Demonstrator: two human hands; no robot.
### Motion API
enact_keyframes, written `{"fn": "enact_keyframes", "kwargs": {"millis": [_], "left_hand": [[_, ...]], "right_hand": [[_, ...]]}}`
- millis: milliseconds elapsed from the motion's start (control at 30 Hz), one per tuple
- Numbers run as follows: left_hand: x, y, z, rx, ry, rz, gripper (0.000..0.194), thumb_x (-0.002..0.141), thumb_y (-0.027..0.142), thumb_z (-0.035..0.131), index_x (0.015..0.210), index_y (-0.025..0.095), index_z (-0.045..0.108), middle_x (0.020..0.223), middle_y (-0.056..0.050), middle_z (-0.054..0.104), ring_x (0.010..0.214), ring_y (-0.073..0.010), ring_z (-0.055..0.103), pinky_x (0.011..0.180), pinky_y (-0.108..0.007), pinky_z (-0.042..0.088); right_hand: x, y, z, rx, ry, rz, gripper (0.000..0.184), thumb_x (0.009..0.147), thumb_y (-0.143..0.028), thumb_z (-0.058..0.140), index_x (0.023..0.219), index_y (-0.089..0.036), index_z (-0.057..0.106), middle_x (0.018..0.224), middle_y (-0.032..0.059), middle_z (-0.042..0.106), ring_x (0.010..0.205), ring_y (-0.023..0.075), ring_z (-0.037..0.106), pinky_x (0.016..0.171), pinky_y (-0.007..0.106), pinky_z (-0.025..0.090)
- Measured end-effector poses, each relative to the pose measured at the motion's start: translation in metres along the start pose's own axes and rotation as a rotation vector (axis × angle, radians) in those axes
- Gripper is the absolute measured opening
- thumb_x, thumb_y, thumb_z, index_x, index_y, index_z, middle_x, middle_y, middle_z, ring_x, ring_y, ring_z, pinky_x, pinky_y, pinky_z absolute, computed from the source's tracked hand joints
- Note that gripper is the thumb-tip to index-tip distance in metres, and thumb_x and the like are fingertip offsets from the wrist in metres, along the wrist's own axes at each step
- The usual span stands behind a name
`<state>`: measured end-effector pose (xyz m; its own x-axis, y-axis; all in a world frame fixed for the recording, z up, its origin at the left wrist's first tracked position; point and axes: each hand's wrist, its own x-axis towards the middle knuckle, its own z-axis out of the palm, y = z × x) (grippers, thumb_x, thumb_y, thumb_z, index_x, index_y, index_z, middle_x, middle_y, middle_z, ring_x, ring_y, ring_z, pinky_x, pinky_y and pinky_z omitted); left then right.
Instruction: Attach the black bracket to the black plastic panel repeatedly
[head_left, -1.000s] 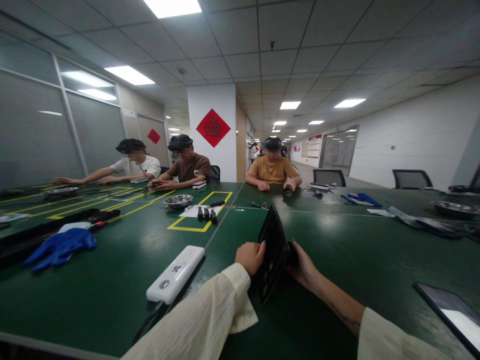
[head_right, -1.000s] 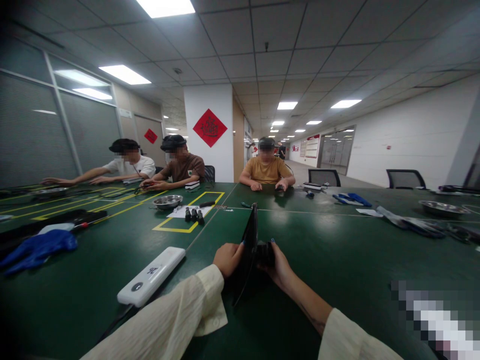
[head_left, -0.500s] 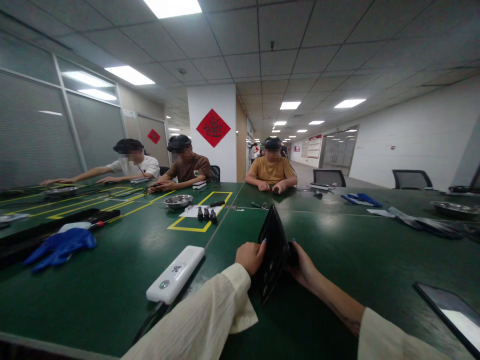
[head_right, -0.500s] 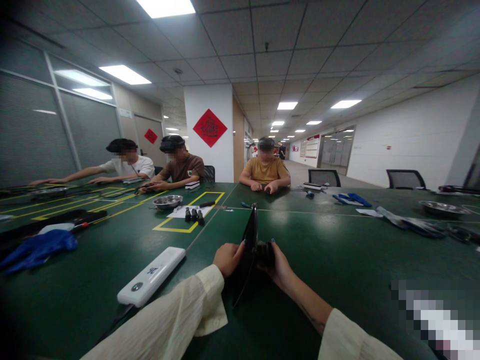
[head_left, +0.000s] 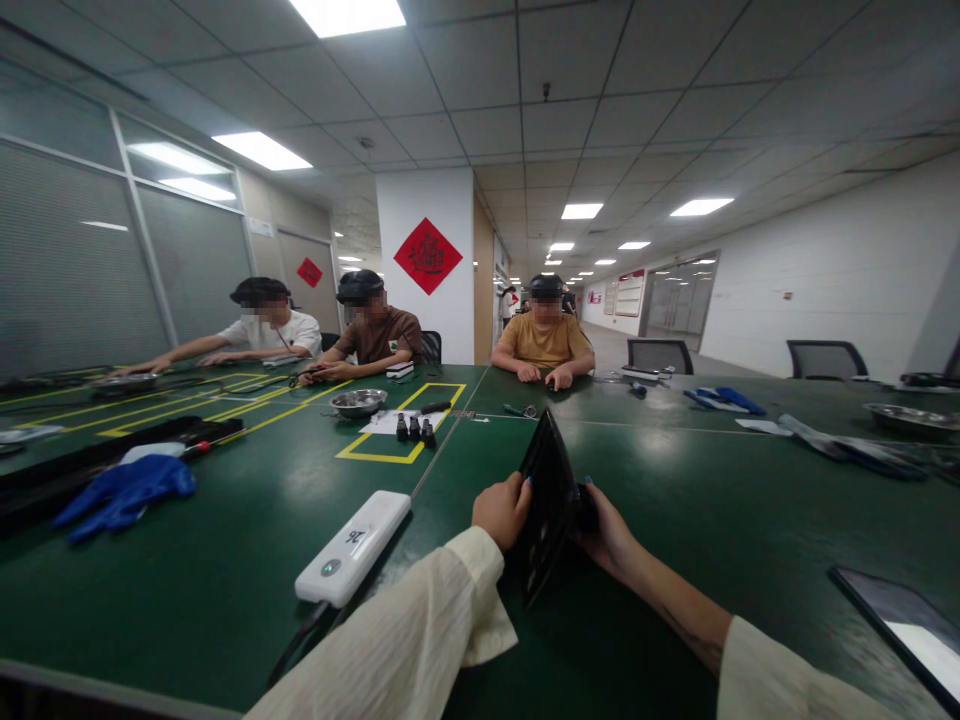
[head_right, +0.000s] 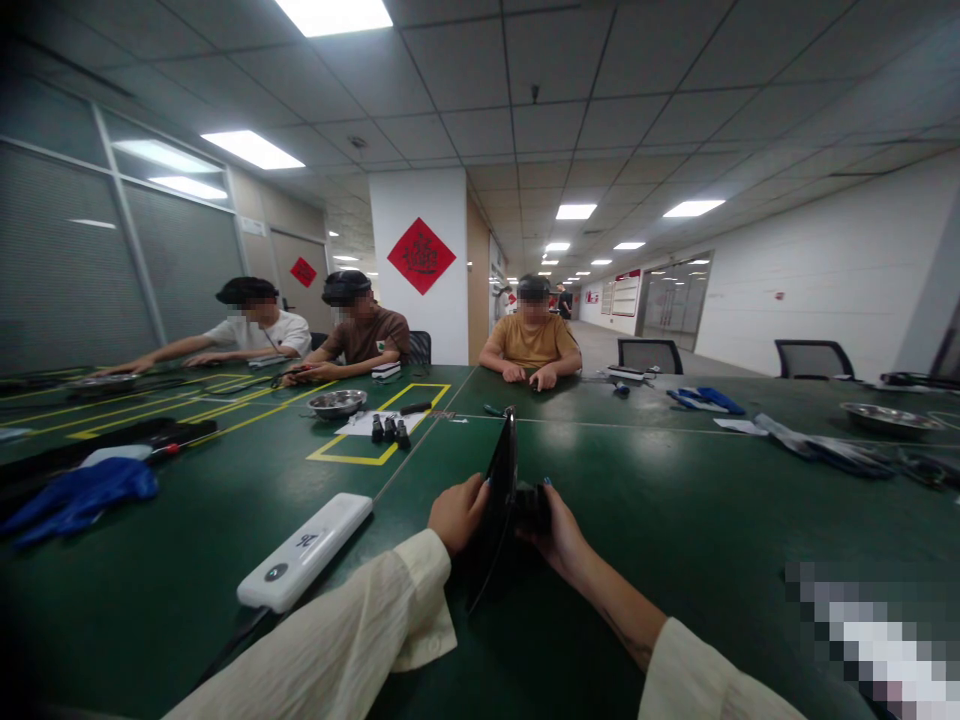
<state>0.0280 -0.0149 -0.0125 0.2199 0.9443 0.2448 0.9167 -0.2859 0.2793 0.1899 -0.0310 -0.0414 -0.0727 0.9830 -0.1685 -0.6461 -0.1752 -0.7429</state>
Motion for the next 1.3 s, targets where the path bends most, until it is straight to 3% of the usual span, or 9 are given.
{"fn": "enact_keyframes", "kwargs": {"millis": [333, 567, 1300], "left_hand": [[-0.0007, 0.0003, -0.0038, 0.005, -0.004, 0.032, 0.043, 0.093, 0.041, 0.019, 0.089, 0.022, 0.058, 0.088, -0.005, 0.067, 0.084, -0.0186, 0.063, 0.062, -0.025, 0.036], [-0.0012, 0.0013, -0.0040, -0.001, -0.010, 0.040, 0.045, 0.093, 0.041, 0.019, 0.090, 0.022, 0.059, 0.088, -0.006, 0.067, 0.083, -0.0186, 0.063, 0.063, -0.025, 0.037], [-0.0010, -0.0012, -0.0023, -0.011, -0.005, 0.083, 0.041, 0.092, 0.039, 0.022, 0.090, 0.021, 0.058, 0.089, -0.006, 0.067, 0.086, -0.0203, 0.062, 0.064, -0.026, 0.037]], "right_hand": [[0.0011, 0.0013, -0.0036, -0.012, -0.014, -0.022, 0.022, 0.080, -0.036, 0.055, 0.075, -0.017, 0.065, 0.071, 0.0037, 0.068, 0.064, 0.0157, 0.062, 0.054, 0.025, 0.049], [0.0011, 0.0004, -0.0013, 0.000, -0.003, -0.013, 0.025, 0.083, -0.033, 0.050, 0.072, -0.016, 0.064, 0.065, 0.0034, 0.067, 0.057, 0.0145, 0.060, 0.048, 0.023, 0.047], [-0.0031, -0.0009, 0.0016, -0.012, 0.015, -0.007, 0.025, 0.084, -0.033, 0.048, 0.072, -0.017, 0.063, 0.066, 0.0039, 0.067, 0.060, 0.0155, 0.061, 0.050, 0.025, 0.049]]}}
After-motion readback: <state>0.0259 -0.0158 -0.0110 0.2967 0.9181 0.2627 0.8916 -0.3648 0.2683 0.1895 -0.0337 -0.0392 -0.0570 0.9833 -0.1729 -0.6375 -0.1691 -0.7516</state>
